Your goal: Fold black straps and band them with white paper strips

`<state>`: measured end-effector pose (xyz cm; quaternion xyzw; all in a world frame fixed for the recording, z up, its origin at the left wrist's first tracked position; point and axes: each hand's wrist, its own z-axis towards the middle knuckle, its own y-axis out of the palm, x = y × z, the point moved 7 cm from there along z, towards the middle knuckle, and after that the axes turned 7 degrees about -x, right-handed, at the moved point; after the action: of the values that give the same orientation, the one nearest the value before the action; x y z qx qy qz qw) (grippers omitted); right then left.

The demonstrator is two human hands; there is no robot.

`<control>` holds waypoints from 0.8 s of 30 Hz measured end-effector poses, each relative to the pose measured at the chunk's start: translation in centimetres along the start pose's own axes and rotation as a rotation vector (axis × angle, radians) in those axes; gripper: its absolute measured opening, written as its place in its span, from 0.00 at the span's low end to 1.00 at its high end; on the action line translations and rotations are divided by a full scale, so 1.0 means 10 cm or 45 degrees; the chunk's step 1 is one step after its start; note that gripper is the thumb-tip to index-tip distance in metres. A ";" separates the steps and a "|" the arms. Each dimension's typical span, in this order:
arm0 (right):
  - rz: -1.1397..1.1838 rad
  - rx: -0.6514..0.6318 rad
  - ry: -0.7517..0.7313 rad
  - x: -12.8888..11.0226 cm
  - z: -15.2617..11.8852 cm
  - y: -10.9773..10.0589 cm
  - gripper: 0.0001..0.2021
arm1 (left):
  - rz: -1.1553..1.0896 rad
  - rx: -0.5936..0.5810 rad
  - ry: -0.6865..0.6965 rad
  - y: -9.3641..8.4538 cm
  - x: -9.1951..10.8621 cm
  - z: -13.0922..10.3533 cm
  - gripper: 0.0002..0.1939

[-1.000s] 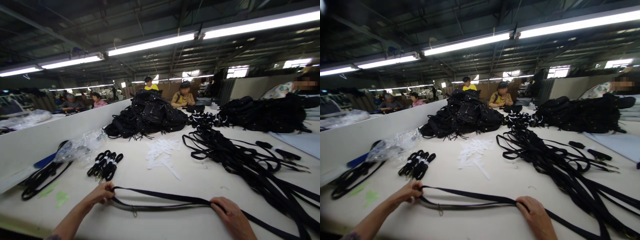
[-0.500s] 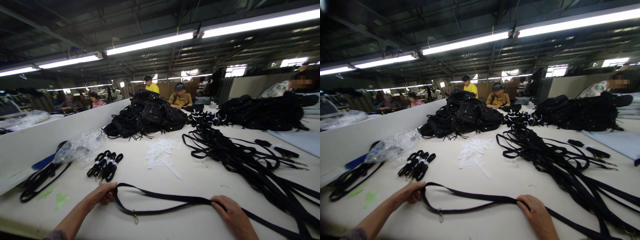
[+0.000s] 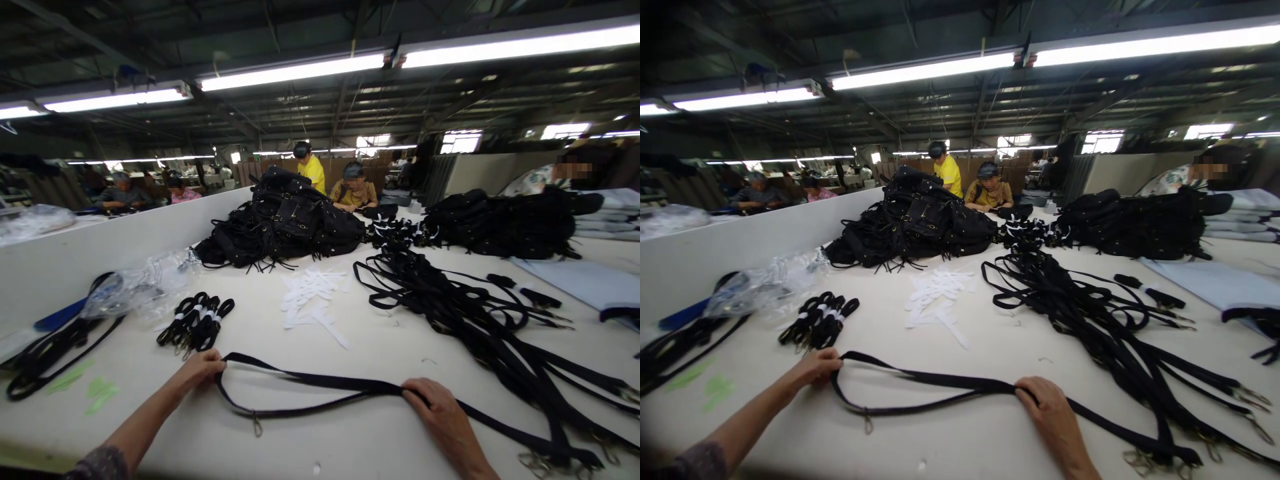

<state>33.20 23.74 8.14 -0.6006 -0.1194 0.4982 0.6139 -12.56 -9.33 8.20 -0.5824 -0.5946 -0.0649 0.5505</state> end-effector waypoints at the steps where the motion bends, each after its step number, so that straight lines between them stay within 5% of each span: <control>1: -0.005 -0.006 0.002 -0.01 0.00 0.00 0.17 | 0.106 0.060 -0.001 -0.04 -0.01 0.01 0.13; 5: -0.018 -0.012 0.012 -0.01 -0.01 0.02 0.17 | 0.431 0.279 -0.001 -0.13 -0.02 -0.01 0.05; 8: -0.006 -0.016 0.005 0.00 -0.01 0.02 0.17 | 0.491 0.294 0.052 -0.10 0.02 -0.02 0.04; 18: -0.041 0.013 -0.001 -0.03 -0.01 -0.01 0.17 | -0.023 -0.286 0.141 0.08 0.05 0.01 0.11; 24: -0.055 0.031 -0.011 0.03 0.00 0.01 0.17 | -0.317 -0.373 -0.003 0.08 0.08 -0.03 0.23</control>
<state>33.30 23.97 7.94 -0.5882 -0.1288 0.4888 0.6312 -11.53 -8.76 8.46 -0.5784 -0.6468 -0.2178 0.4468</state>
